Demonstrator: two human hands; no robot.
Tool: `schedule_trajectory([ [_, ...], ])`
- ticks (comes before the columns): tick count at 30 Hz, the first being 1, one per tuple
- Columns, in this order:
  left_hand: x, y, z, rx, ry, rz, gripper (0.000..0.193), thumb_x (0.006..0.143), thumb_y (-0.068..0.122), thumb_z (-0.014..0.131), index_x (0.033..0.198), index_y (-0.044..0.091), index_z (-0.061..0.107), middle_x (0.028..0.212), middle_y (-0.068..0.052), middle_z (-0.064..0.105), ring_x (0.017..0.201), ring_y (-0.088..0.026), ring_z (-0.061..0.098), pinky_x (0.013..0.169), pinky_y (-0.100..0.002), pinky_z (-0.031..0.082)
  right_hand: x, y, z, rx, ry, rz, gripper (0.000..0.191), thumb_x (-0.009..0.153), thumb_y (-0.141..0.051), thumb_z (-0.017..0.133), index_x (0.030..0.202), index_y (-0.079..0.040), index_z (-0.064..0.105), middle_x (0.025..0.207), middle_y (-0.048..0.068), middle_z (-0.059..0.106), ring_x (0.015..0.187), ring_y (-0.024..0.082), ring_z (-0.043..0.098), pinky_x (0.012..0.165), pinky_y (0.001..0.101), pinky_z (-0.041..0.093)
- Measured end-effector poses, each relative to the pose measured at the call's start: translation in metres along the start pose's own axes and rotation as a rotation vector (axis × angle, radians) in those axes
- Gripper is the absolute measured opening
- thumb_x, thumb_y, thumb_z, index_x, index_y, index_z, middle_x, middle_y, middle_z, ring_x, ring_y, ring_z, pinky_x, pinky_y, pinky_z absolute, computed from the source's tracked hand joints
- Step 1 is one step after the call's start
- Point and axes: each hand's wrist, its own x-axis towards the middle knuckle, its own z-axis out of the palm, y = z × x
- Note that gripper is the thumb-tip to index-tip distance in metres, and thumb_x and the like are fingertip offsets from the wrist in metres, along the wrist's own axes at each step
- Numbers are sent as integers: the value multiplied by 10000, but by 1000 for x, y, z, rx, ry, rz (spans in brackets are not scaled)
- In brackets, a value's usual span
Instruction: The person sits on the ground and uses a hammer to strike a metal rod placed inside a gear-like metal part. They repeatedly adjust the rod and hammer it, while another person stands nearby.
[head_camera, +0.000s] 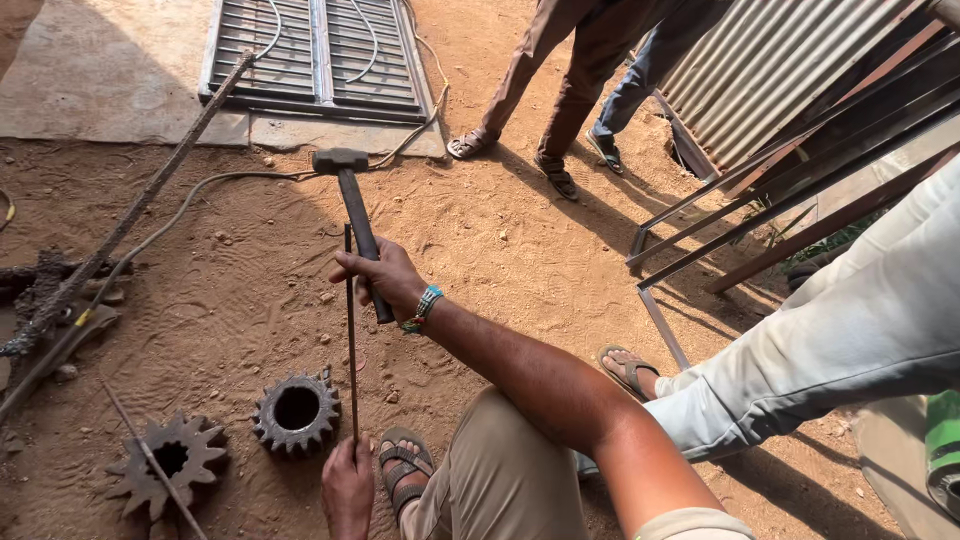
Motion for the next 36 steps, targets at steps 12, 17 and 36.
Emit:
schedule_trajectory([
  [12,39,60,-73,-1115,-172,-399,727,1099,633,341,1229,-34,601,1102,-171,644,983,-247,641,913,-439,539,-3,37,18,-52,-356,172,319,922,-90,733,1076,39,485,1026,305,745,898,371,788,722,375,683],
  [17,51,63,-83,-1322,-416,-527,870,1046,786,284,1234,-4,598,1103,-101,646,1004,-222,625,957,-445,503,-10,63,33,-61,-608,246,359,878,-70,740,1097,57,486,1011,299,762,874,337,800,698,360,695],
  [36,16,46,-108,-1300,-502,-635,284,999,323,588,775,148,590,549,75,507,411,-73,433,441,-300,505,-63,-24,71,-564,-929,391,567,879,-225,747,1287,75,492,1206,226,716,796,248,805,690,351,675],
])
